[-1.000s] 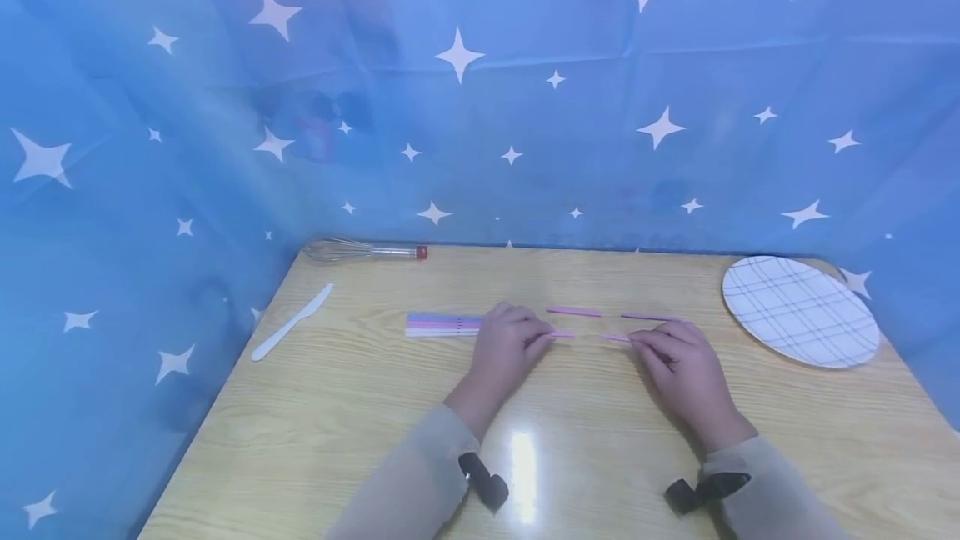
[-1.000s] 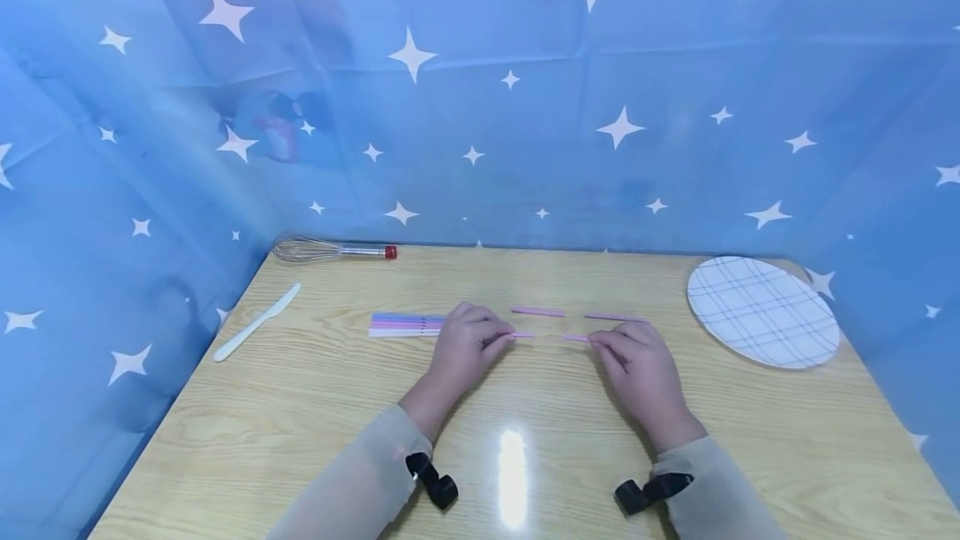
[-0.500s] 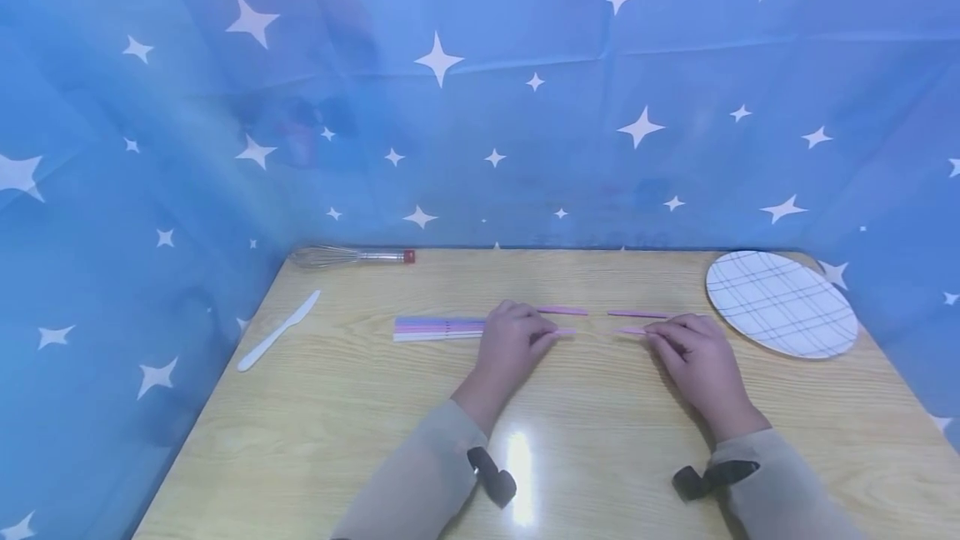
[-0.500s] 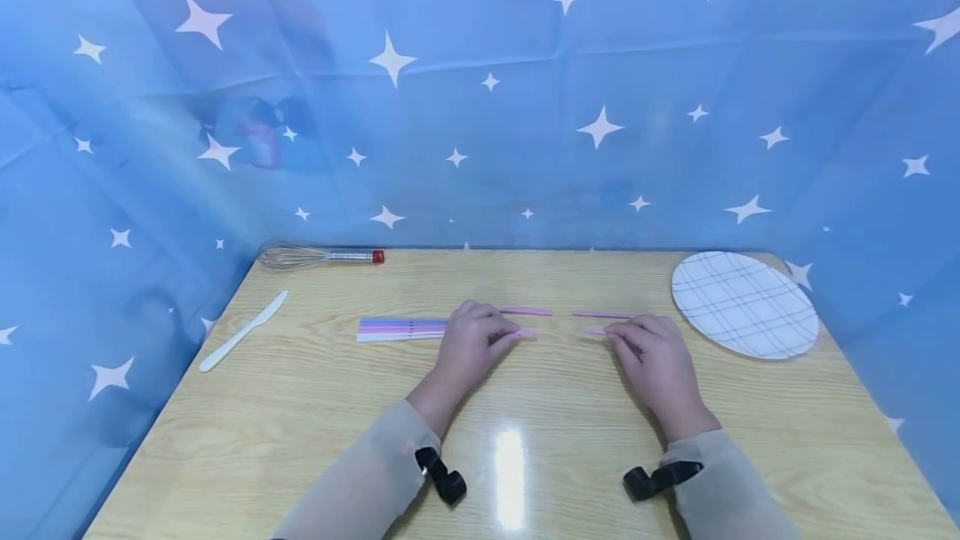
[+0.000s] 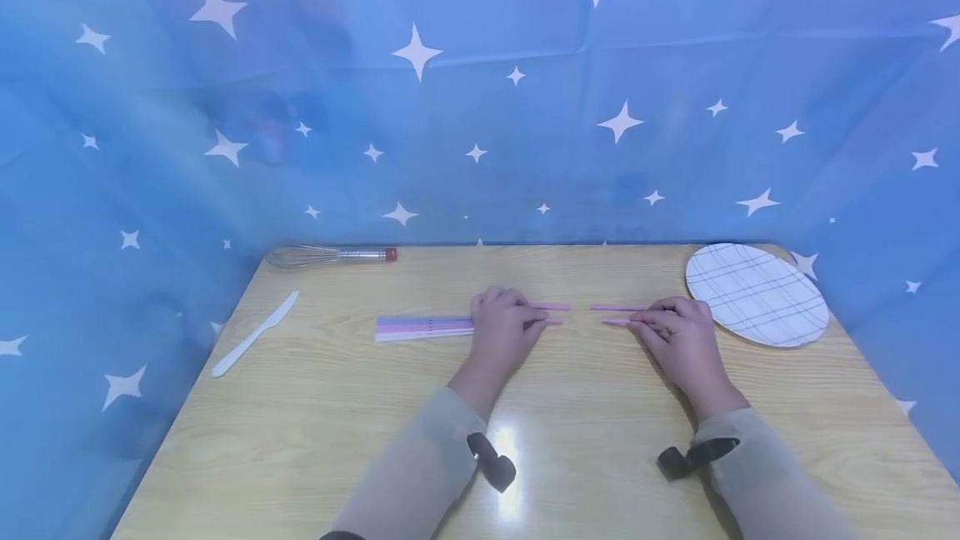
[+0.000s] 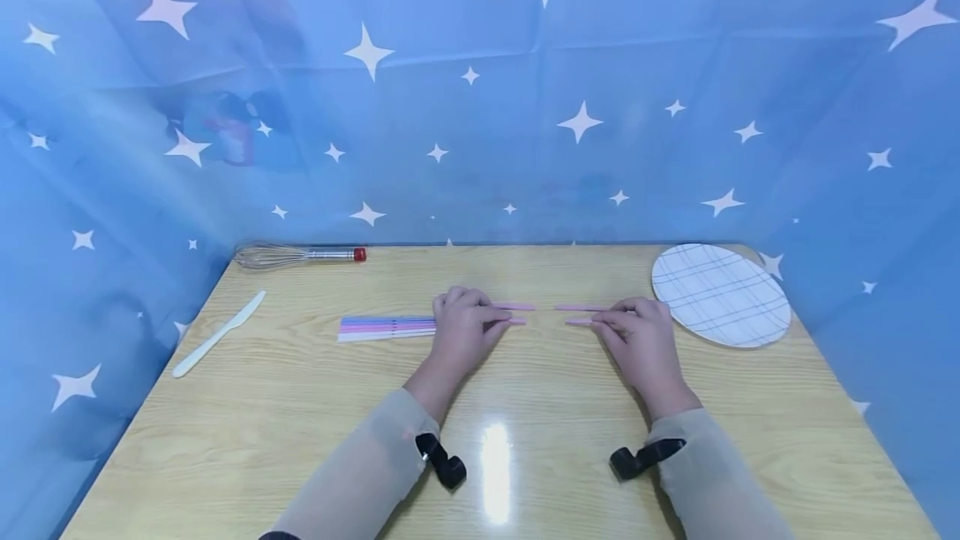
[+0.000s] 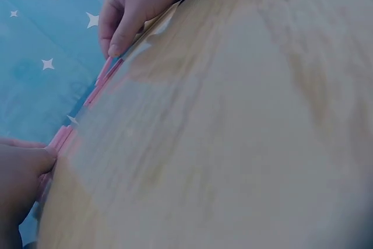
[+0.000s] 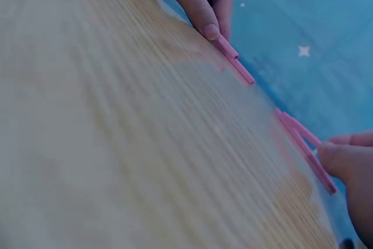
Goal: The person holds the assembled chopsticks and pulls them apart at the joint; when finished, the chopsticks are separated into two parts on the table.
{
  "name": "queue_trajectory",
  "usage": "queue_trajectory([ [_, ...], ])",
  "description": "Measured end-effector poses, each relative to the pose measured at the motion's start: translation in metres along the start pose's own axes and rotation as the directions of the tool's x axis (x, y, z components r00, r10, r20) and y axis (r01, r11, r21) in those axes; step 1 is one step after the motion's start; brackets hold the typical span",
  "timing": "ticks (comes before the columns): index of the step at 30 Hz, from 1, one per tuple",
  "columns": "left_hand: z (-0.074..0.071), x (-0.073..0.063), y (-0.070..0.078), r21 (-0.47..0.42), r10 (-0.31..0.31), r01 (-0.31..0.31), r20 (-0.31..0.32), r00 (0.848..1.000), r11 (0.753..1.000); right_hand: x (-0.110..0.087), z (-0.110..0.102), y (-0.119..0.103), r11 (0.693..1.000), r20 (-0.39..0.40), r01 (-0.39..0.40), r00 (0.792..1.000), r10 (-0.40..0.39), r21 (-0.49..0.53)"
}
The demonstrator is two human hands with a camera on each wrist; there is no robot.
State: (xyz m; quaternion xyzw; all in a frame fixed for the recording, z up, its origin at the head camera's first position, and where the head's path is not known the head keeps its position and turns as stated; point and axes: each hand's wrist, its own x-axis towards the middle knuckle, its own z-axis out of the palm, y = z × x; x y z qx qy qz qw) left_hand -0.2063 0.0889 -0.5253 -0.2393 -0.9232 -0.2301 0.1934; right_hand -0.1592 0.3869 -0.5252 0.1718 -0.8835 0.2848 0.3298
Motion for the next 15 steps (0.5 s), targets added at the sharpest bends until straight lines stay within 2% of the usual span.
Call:
queue_trajectory([
  [2,0.002,0.001,0.002,0.012,-0.012,0.012,0.038,0.999,1.000,0.002,0.000,0.003,1.000,0.006,-0.004,1.000,0.004,-0.002],
  [5,0.004,0.002,0.004,0.026,-0.028,0.026,0.064,0.998,0.999,0.003,0.001,0.007,1.000,0.043,-0.014,0.999,0.014,-0.003],
  [9,0.006,0.005,0.004,0.031,-0.021,0.019,0.056,0.998,0.999,0.005,0.005,0.011,1.000,0.080,-0.023,0.997,0.023,0.000],
  [15,0.008,0.011,0.004,0.025,0.010,-0.011,0.040,0.999,1.000,0.010,0.008,0.012,1.000,0.085,0.001,0.996,-0.001,0.003],
])
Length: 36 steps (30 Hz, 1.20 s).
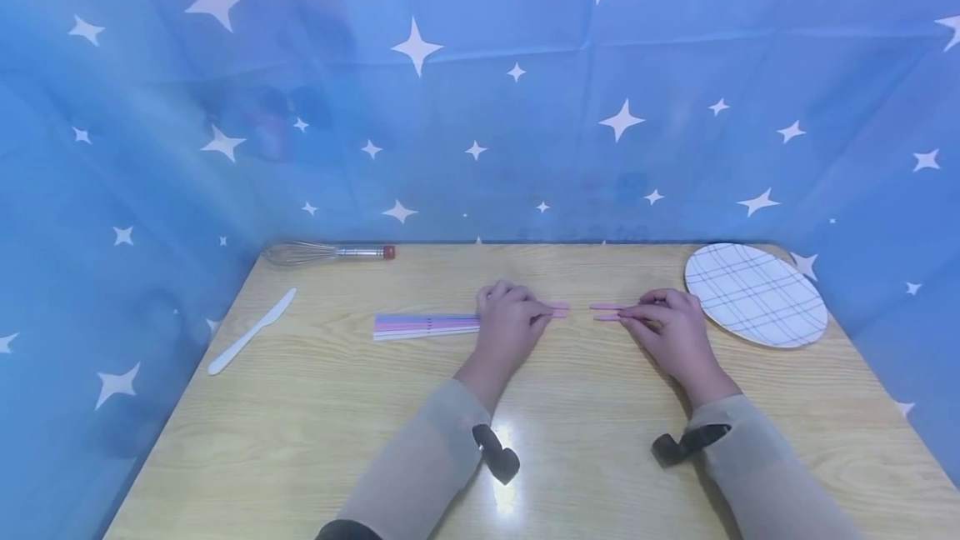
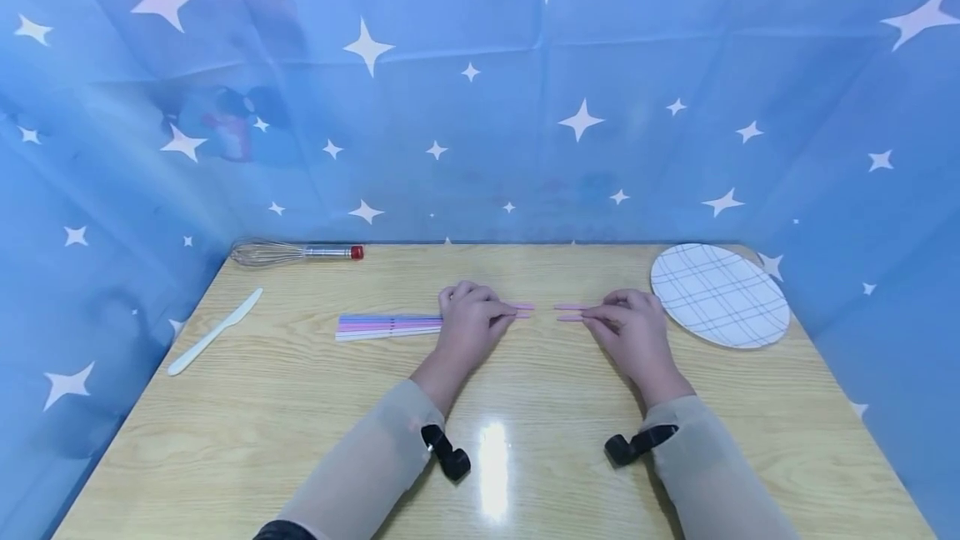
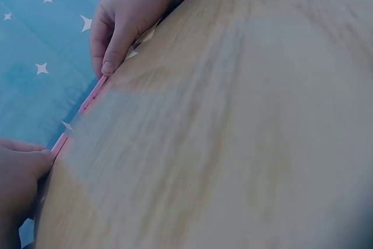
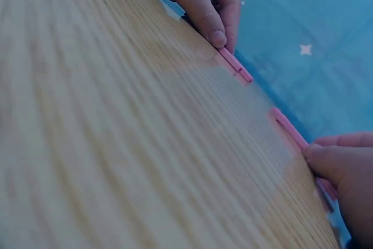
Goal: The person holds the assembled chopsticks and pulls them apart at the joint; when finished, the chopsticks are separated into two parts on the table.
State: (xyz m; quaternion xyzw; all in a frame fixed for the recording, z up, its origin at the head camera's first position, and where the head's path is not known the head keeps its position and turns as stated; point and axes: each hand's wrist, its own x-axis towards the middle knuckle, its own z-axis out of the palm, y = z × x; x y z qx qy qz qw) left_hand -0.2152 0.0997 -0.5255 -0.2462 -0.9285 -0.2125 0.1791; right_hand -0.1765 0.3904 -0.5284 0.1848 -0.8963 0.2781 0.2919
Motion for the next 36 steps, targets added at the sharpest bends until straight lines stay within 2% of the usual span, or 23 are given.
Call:
queue_trajectory([
  [4,-0.0026,0.0009,0.0001,-0.004,0.001,0.000,0.010,1.000,1.000,0.0035,0.0010,-0.0004,1.000,0.002,0.001,1.000,-0.001,0.003],
  [10,-0.0013,0.0020,0.0006,0.002,-0.003,0.003,0.015,1.000,1.000,0.0058,0.0015,-0.0022,0.999,0.004,-0.038,0.999,0.038,0.012],
  [19,0.0016,0.0038,0.0033,-0.013,-0.020,0.020,-0.006,1.000,1.000,0.0076,0.0002,-0.0044,0.997,0.023,-0.073,0.997,0.073,-0.006],
  [25,0.0012,0.0060,0.0070,-0.033,-0.067,0.068,0.037,0.997,0.997,0.0087,-0.0009,-0.0046,0.993,0.066,-0.109,0.992,0.111,-0.033],
  [29,0.0008,0.0074,0.0073,-0.004,-0.075,0.075,0.069,0.995,0.997,0.0086,0.0008,-0.0036,0.993,0.066,-0.112,0.991,0.114,-0.029],
  [36,-0.0011,0.0076,0.0055,0.016,-0.071,0.070,0.076,0.995,0.997,0.0079,0.0036,-0.0029,0.994,0.060,-0.106,0.992,0.107,-0.020],
])
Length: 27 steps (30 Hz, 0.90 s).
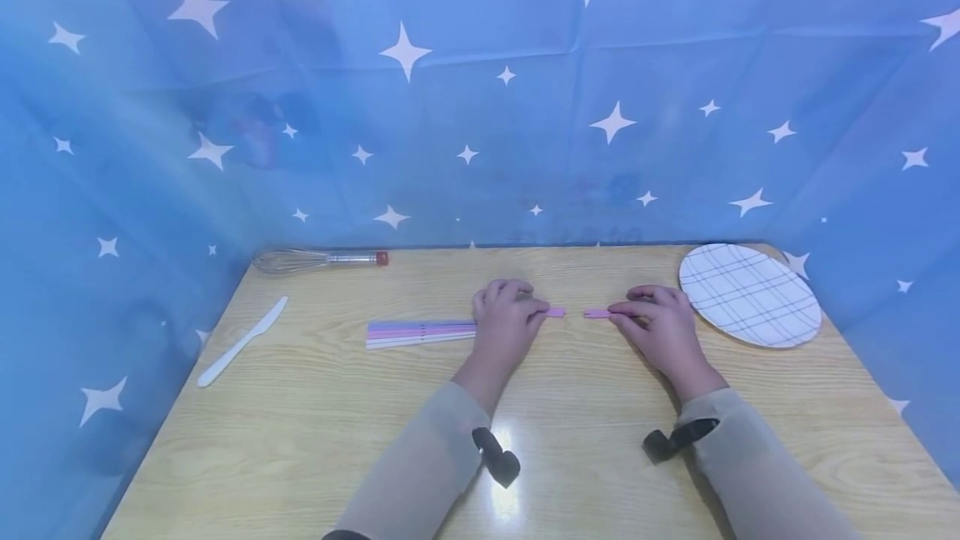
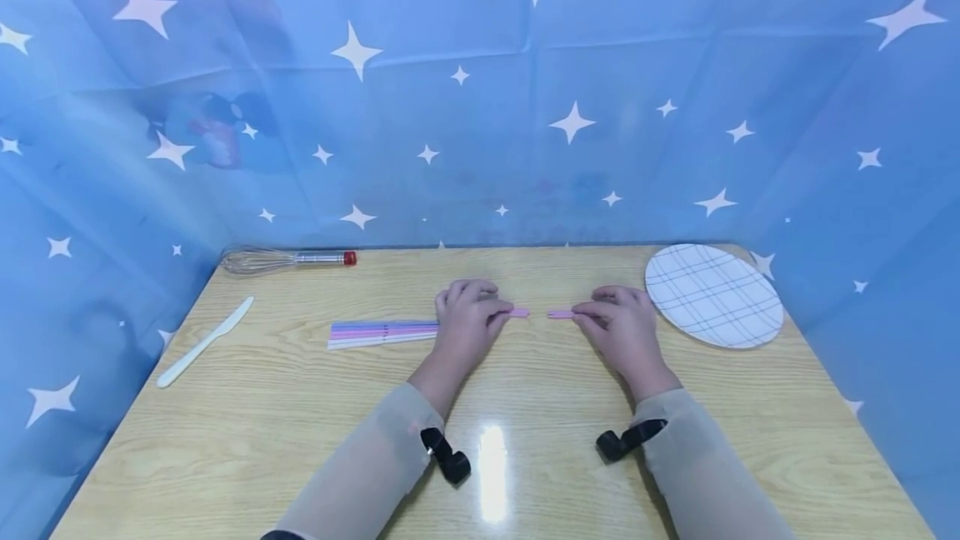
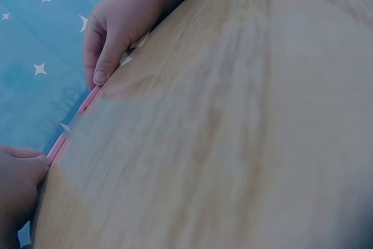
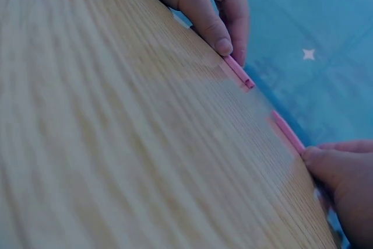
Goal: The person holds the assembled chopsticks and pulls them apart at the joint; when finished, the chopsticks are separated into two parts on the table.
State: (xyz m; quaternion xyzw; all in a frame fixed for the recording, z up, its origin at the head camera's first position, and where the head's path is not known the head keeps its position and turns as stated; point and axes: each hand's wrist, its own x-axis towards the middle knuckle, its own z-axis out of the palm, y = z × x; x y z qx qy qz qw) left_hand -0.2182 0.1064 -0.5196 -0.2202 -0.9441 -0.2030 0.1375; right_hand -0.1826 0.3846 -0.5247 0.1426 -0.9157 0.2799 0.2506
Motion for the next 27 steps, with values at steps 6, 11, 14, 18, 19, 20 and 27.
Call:
queue_trajectory([
  [6,-0.0015,0.0009,-0.0002,-0.027,-0.002,0.002,-0.002,1.000,1.000,0.0028,-0.0006,-0.0026,1.000,0.004,-0.003,1.000,0.003,-0.015],
  [11,-0.0022,-0.0003,-0.0007,-0.060,-0.003,0.003,-0.001,1.000,0.998,0.0024,-0.0008,-0.0063,0.999,0.028,-0.041,0.999,0.041,-0.019],
  [14,-0.0016,-0.0011,-0.0017,-0.081,-0.003,0.002,-0.004,1.000,0.997,0.0019,-0.0007,-0.0077,1.000,0.009,-0.028,1.000,0.028,-0.007],
  [18,-0.0014,-0.0024,-0.0026,-0.095,0.004,-0.006,-0.018,1.000,0.995,0.0022,0.0001,-0.0086,1.000,-0.033,0.011,0.999,-0.011,0.001],
  [19,-0.0012,-0.0027,-0.0029,-0.100,0.008,-0.010,-0.028,1.000,0.995,0.0023,0.0004,-0.0086,1.000,-0.040,0.017,0.999,-0.017,0.000],
  [20,-0.0012,-0.0033,-0.0031,-0.104,0.010,-0.014,-0.035,0.999,0.994,0.0024,0.0008,-0.0088,1.000,-0.043,0.018,0.999,-0.018,-0.001],
  [27,0.0016,-0.0057,-0.0047,-0.143,0.023,-0.036,-0.097,0.995,0.989,0.0025,0.0056,-0.0087,1.000,-0.073,0.010,0.997,-0.009,0.014],
])
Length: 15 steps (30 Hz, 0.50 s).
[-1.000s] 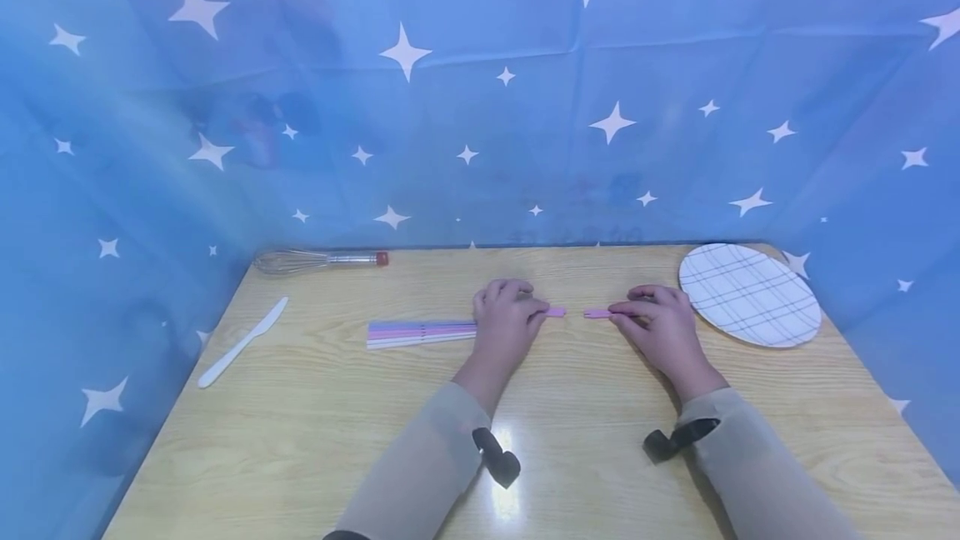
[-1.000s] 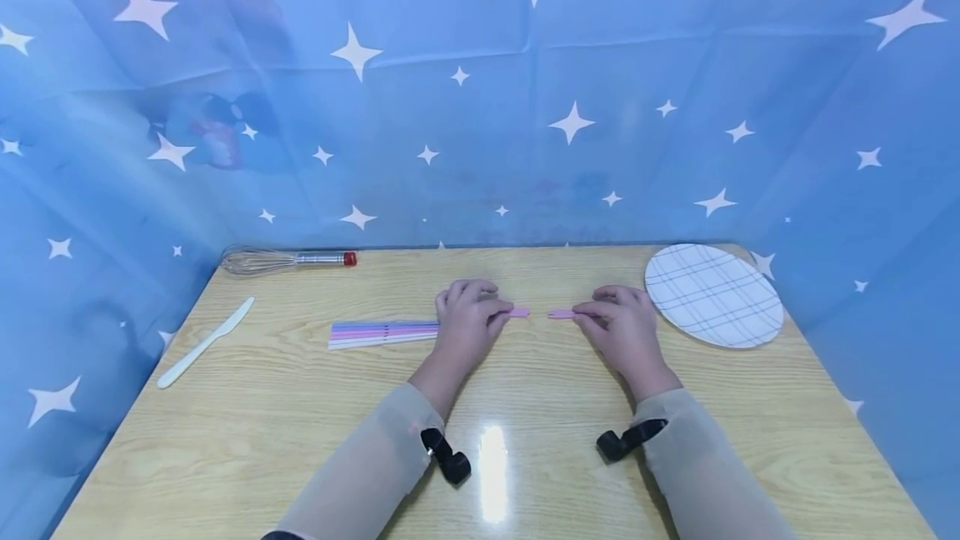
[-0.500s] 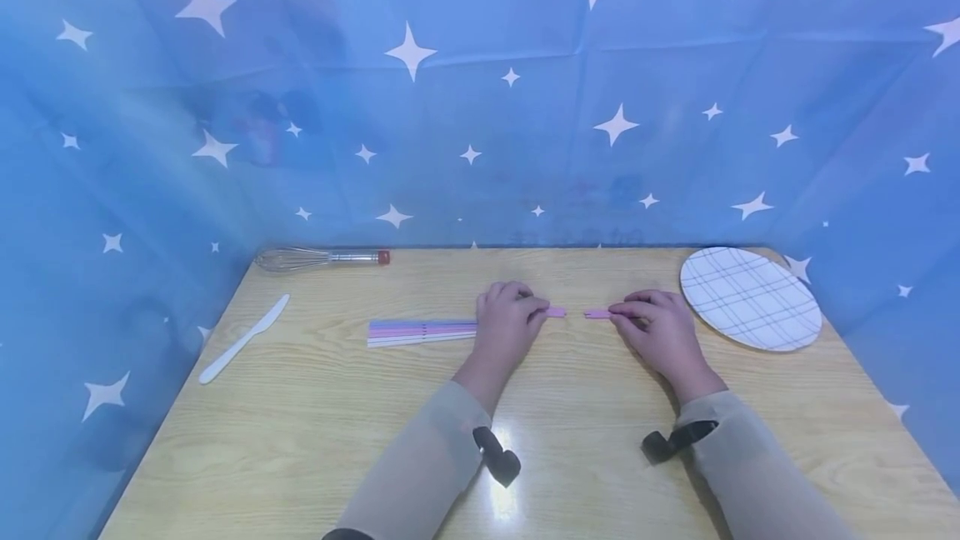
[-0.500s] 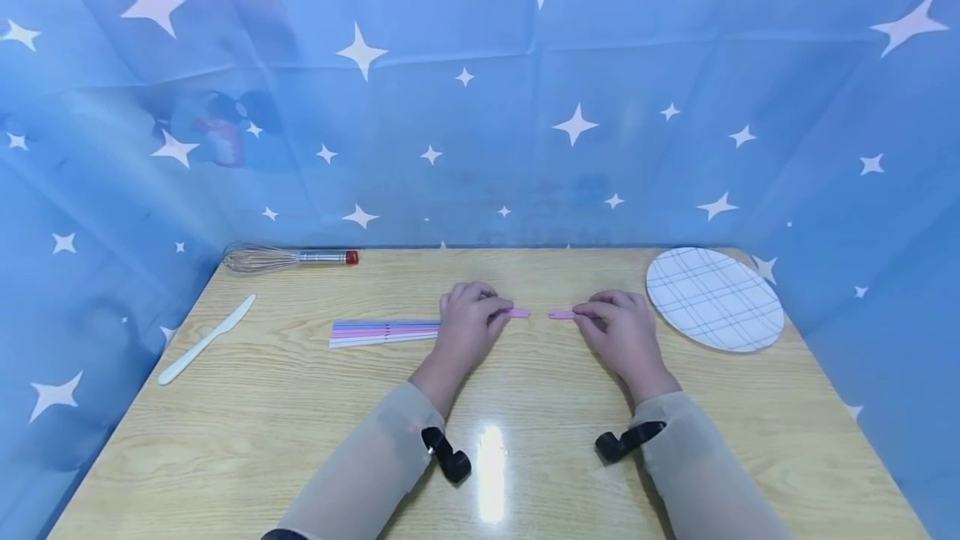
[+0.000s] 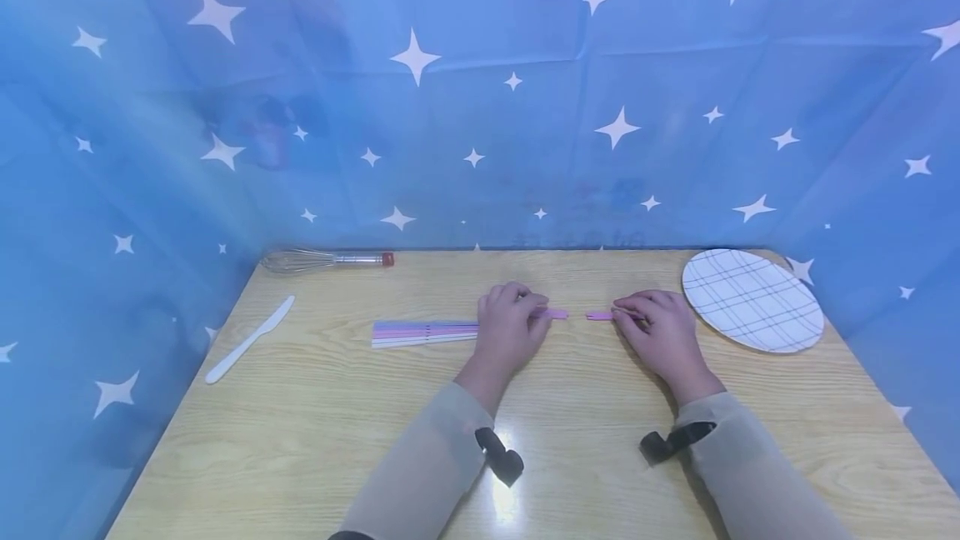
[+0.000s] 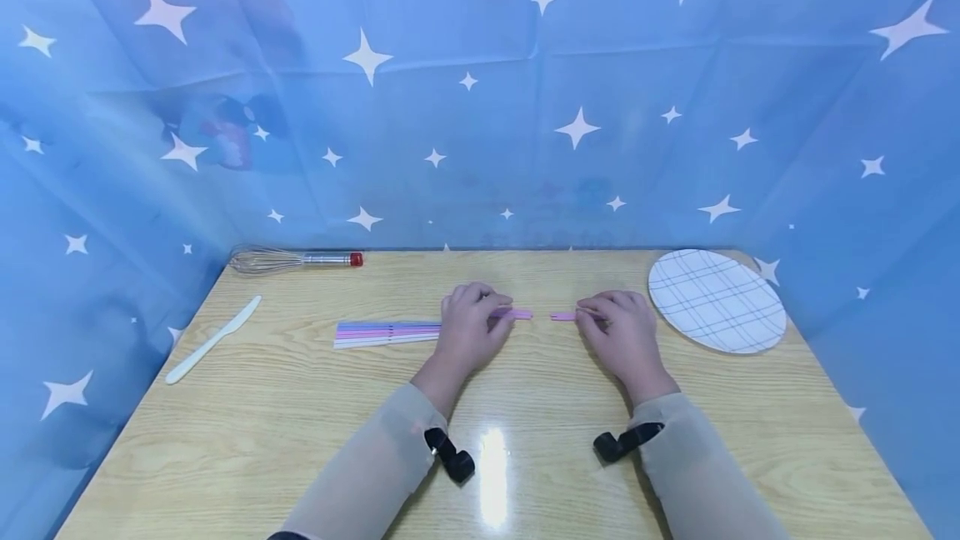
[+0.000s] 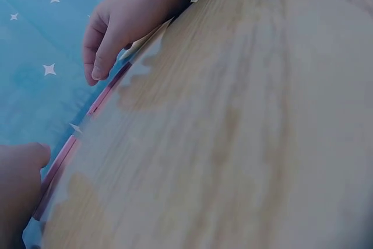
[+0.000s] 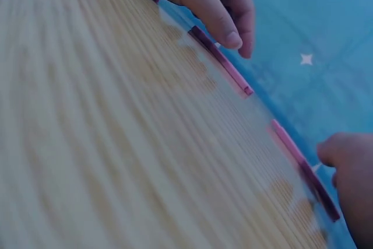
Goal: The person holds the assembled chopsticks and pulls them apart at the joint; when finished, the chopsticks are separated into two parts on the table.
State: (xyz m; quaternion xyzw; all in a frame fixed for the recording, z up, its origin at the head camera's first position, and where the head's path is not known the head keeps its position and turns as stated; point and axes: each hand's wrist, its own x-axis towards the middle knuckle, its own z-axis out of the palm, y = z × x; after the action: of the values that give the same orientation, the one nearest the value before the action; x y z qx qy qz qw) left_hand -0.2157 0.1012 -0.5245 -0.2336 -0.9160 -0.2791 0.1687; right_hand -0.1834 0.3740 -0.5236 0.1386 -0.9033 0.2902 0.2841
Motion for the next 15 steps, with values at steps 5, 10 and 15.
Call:
queue_trajectory([
  [5,-0.005,-0.001,-0.001,-0.010,-0.019,0.019,0.008,1.000,1.000,0.002,0.010,-0.008,0.999,0.009,-0.024,1.000,0.024,0.045],
  [10,-0.014,-0.003,-0.002,-0.014,0.004,-0.005,-0.045,0.999,1.000,0.007,0.023,-0.023,0.999,0.040,-0.031,0.999,0.029,0.042],
  [15,-0.022,-0.004,-0.006,0.001,0.035,-0.035,-0.103,0.994,0.999,0.013,0.036,-0.040,0.999,0.066,-0.034,0.997,0.033,0.028],
])
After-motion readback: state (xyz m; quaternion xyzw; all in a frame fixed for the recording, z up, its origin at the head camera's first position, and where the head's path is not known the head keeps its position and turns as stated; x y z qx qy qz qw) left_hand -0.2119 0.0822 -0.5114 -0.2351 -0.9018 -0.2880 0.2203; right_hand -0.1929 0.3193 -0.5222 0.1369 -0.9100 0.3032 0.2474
